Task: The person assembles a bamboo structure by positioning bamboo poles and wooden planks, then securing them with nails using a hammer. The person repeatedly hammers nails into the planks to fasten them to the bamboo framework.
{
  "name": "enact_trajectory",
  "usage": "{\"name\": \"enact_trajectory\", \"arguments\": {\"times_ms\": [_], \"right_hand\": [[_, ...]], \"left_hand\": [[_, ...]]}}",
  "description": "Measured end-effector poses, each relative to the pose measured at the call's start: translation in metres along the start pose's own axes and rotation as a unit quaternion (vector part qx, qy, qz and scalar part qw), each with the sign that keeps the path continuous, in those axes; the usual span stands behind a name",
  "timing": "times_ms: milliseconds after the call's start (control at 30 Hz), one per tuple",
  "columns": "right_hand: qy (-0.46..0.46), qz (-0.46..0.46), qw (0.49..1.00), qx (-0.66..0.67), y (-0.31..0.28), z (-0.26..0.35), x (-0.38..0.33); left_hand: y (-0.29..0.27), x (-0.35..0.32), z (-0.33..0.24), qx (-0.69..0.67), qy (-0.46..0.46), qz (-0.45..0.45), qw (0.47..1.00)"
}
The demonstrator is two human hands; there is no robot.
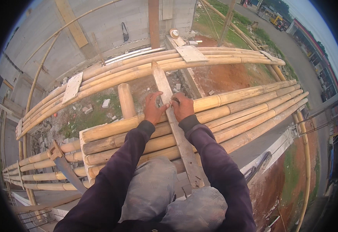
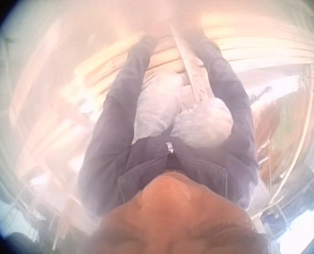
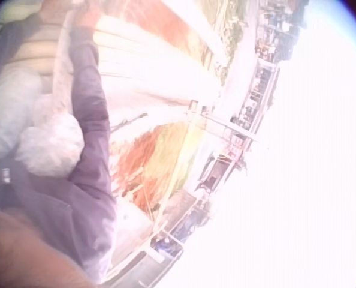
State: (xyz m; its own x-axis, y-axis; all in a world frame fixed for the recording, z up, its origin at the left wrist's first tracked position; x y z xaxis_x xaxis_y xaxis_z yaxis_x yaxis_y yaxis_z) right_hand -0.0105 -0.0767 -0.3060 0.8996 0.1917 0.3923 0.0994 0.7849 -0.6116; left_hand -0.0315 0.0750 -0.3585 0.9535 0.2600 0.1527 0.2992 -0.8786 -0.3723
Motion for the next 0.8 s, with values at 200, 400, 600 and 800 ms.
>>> {"name": "enact_trajectory", "arguments": {"times_ms": [200, 400, 600, 800], "right_hand": [[-0.043, -0.004, 0.999, -0.021, 0.006, 0.005, -0.002], [0.066, 0.058, 0.996, 0.024, 0.008, 0.019, 0.005], [-0.003, -0.044, 0.998, 0.047, -0.056, -0.002, -0.058], [0.393, -0.165, 0.899, -0.105, -0.154, -0.098, -0.305]], "left_hand": [[0.008, -0.008, -0.009, -0.085, 0.143, 0.017, 0.986], [0.002, -0.011, -0.009, -0.113, 0.098, 0.047, 0.988], [0.011, -0.004, -0.007, -0.150, 0.093, 0.047, 0.983], [0.014, 0.000, 0.001, -0.154, 0.119, 0.046, 0.980]]}}
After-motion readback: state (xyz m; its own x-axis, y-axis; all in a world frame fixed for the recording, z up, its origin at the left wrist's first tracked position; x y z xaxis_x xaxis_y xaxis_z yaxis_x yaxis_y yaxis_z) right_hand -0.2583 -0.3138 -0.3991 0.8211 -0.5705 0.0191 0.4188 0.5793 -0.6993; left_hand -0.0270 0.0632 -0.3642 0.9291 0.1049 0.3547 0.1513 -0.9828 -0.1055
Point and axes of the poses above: each hand's wrist, its own x-axis towards the middle knuckle, its own y-axis out of the palm, z = x × y, the point moved 3 cm from there along x, towards the middle knuckle, and after that the axes turned 8 degrees about -x, right-handed, at the moved point
